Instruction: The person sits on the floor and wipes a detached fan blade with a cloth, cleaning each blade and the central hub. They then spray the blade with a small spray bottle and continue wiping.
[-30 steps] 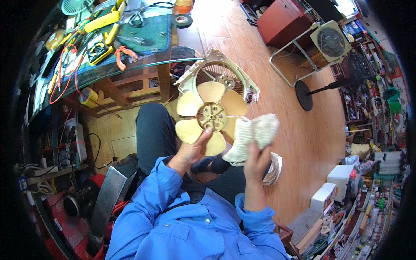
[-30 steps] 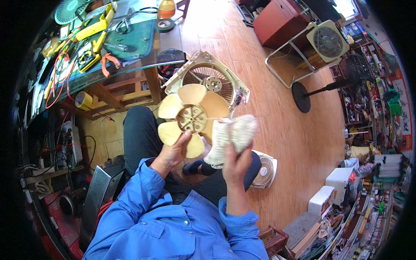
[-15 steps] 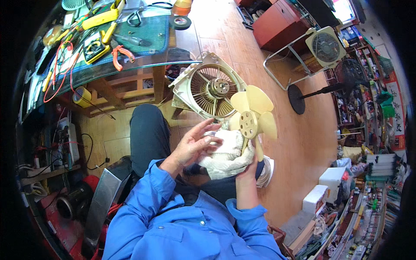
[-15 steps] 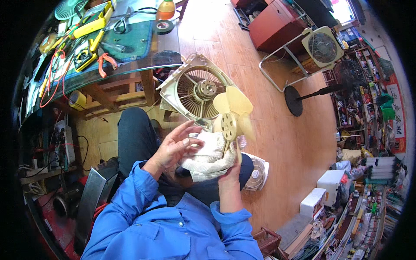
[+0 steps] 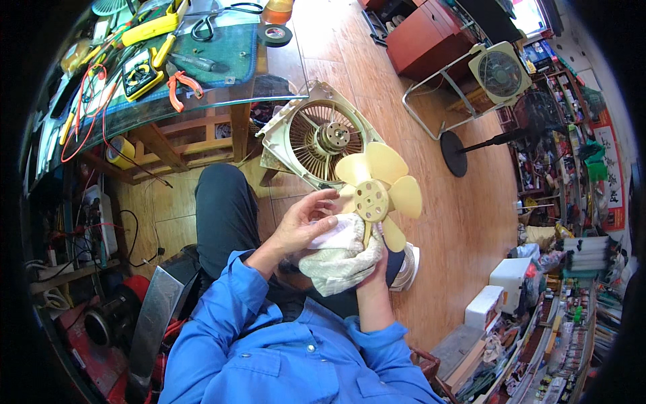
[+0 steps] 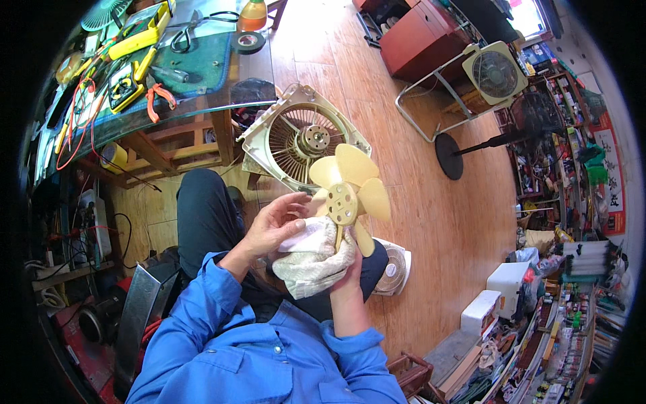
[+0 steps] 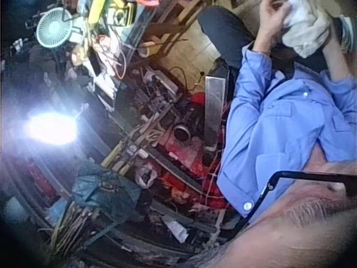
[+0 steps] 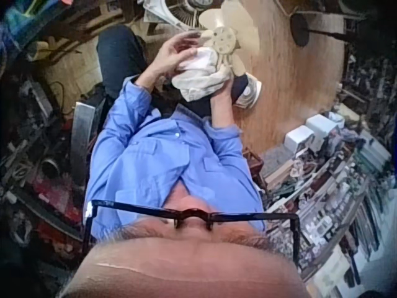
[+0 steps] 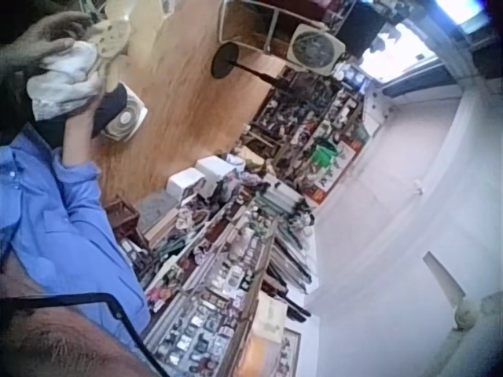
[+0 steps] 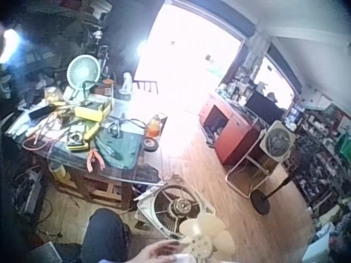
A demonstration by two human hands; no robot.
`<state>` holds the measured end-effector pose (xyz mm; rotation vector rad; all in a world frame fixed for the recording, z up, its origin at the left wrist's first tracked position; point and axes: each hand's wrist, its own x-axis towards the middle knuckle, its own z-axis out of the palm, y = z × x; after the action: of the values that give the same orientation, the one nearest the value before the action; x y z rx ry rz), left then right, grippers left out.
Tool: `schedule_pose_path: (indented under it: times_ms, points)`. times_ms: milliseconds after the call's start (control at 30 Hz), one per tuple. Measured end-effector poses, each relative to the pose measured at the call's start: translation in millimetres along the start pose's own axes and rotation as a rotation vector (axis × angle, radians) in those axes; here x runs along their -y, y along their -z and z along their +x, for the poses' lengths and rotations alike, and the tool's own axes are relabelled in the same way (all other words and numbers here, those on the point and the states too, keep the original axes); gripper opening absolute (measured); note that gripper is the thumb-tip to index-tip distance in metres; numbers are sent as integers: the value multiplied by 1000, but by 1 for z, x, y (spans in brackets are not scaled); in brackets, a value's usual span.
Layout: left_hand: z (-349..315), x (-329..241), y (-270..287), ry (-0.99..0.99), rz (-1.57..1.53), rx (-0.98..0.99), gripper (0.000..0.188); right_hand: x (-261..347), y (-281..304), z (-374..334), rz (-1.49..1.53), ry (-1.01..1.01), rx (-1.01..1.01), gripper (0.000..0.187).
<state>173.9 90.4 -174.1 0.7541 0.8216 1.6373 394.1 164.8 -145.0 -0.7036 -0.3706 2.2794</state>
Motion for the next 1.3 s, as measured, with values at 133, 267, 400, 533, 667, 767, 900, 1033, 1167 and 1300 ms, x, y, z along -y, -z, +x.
schedule_pose_path:
  times_ms: [133, 267, 400, 533, 667, 767, 900, 1033, 1167, 1300]
  points:
    - [11, 0, -14, -137, 253, -39, 87, -19, -20, -5, -40, -31, -67, 52]
    - [15, -13, -20, -205, 429, -15, 97, -23, -13, -5, -19, -90, -50, 51]
    - [14, -16, -25, -334, 630, -12, 105, -30, -15, -7, -113, -82, -117, 50]
    - [14, -28, -30, -353, 666, -28, 107, -34, 13, 1, -194, -43, -159, 50]
    - [14, -27, -30, -419, 702, -117, 98, -23, -23, -1, -451, 63, -245, 48]
    - [14, -25, -30, -456, 816, -267, 90, -11, -10, 8, -626, 126, -333, 40]
    - [14, -31, -20, -407, 1060, -484, 86, 16, -9, 5, -676, 499, -451, 32]
    - [11, -33, -21, -380, 1285, -552, 86, 31, -56, -27, -1040, 881, -365, 35]
    - [10, -24, -35, -447, 1367, -535, 82, 15, -96, -32, -1840, 1052, -205, 39]
    - [7, -24, -40, -530, 1425, -548, 77, -10, -102, 1, -2155, 943, -191, 64]
